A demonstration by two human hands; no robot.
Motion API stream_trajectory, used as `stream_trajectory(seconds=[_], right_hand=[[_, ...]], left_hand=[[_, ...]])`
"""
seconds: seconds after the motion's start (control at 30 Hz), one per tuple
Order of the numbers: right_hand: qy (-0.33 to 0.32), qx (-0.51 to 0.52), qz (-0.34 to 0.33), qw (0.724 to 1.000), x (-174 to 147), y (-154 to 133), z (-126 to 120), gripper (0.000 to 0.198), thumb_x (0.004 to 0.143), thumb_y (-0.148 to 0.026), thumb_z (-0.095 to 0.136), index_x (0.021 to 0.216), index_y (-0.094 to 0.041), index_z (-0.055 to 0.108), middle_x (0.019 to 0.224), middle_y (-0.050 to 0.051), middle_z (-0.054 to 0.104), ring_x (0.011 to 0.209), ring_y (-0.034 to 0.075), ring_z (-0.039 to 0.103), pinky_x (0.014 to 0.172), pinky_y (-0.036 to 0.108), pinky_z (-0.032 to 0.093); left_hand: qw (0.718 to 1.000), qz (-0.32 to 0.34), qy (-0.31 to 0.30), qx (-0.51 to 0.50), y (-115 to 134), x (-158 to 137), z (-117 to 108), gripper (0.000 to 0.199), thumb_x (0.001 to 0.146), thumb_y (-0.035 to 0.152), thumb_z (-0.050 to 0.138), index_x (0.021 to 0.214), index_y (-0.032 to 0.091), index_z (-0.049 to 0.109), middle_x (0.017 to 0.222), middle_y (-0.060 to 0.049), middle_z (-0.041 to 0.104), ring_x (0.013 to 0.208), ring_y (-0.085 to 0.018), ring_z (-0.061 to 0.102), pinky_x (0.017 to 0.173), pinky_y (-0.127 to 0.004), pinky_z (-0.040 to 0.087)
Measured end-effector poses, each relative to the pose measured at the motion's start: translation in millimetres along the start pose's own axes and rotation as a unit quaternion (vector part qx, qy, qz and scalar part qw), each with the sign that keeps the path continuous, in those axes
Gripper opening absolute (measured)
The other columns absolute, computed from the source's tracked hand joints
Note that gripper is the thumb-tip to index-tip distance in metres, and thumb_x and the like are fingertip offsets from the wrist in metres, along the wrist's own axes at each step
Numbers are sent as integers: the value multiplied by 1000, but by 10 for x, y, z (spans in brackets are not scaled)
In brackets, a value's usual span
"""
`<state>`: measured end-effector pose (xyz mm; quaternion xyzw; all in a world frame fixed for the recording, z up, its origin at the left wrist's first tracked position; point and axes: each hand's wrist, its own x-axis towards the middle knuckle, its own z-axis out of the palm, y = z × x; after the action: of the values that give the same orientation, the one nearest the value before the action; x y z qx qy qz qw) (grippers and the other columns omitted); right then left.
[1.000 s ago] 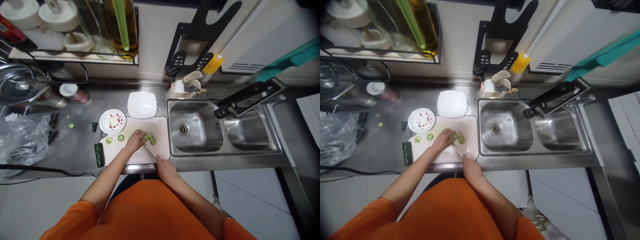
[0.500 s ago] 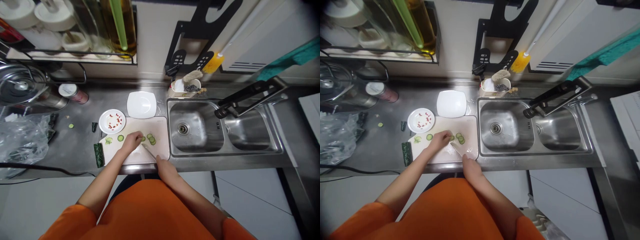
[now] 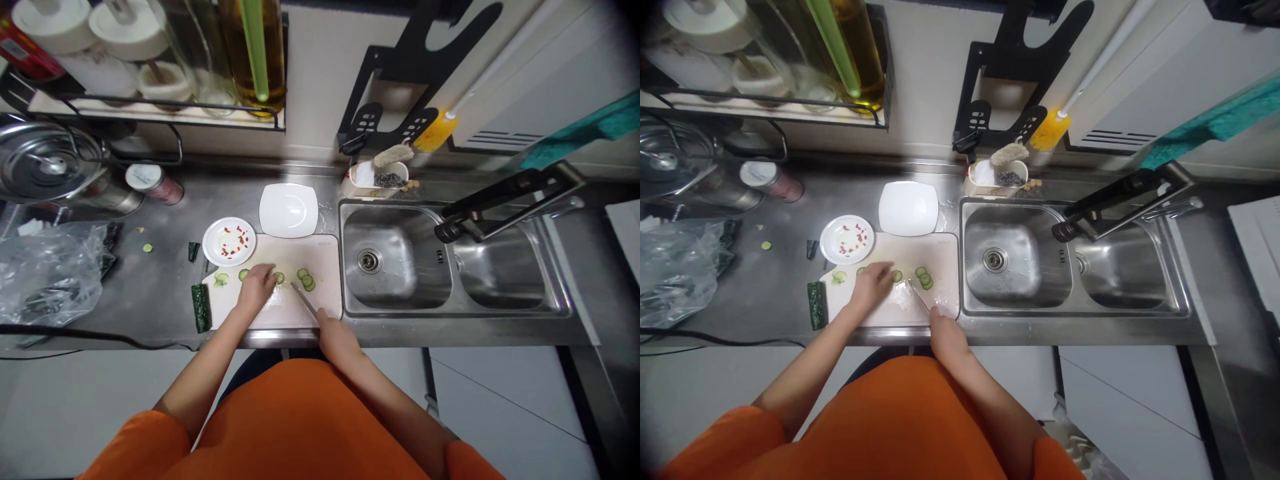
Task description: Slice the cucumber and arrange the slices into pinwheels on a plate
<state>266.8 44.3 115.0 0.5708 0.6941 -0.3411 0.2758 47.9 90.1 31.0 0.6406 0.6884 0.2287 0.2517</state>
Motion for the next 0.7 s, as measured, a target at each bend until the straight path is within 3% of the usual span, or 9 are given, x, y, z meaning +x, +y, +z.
stream_trajectory(seconds=[0.13,0.27,0.7], right_hand=[[3,-5,6,1000,11,-26,-8,45,81,3,36,122,-15,42,91,12,65,93,23,63,71,25,44],[4,-6,-1,1000,15,-34,0,45,80,2,36,122,-14,42,91,12,64,92,23,63,71,25,44],[25,-35,-58,997,84,-372,-152,43,87,-2,31,130,-10,33,94,17,63,94,24,62,74,30,47]], left_hand=[[997,-19,29,63,-14,-173,130,29,77,35,63,100,16,63,93,-11,63,92,-27,56,85,-40,45],[997,-19,45,59,-15,-196,203,21,79,31,61,95,17,64,88,-10,61,89,-25,54,82,-39,45],[1000,-3,14,-3,-53,-126,123,22,75,20,60,97,18,66,84,-6,61,83,-21,55,81,-35,46]])
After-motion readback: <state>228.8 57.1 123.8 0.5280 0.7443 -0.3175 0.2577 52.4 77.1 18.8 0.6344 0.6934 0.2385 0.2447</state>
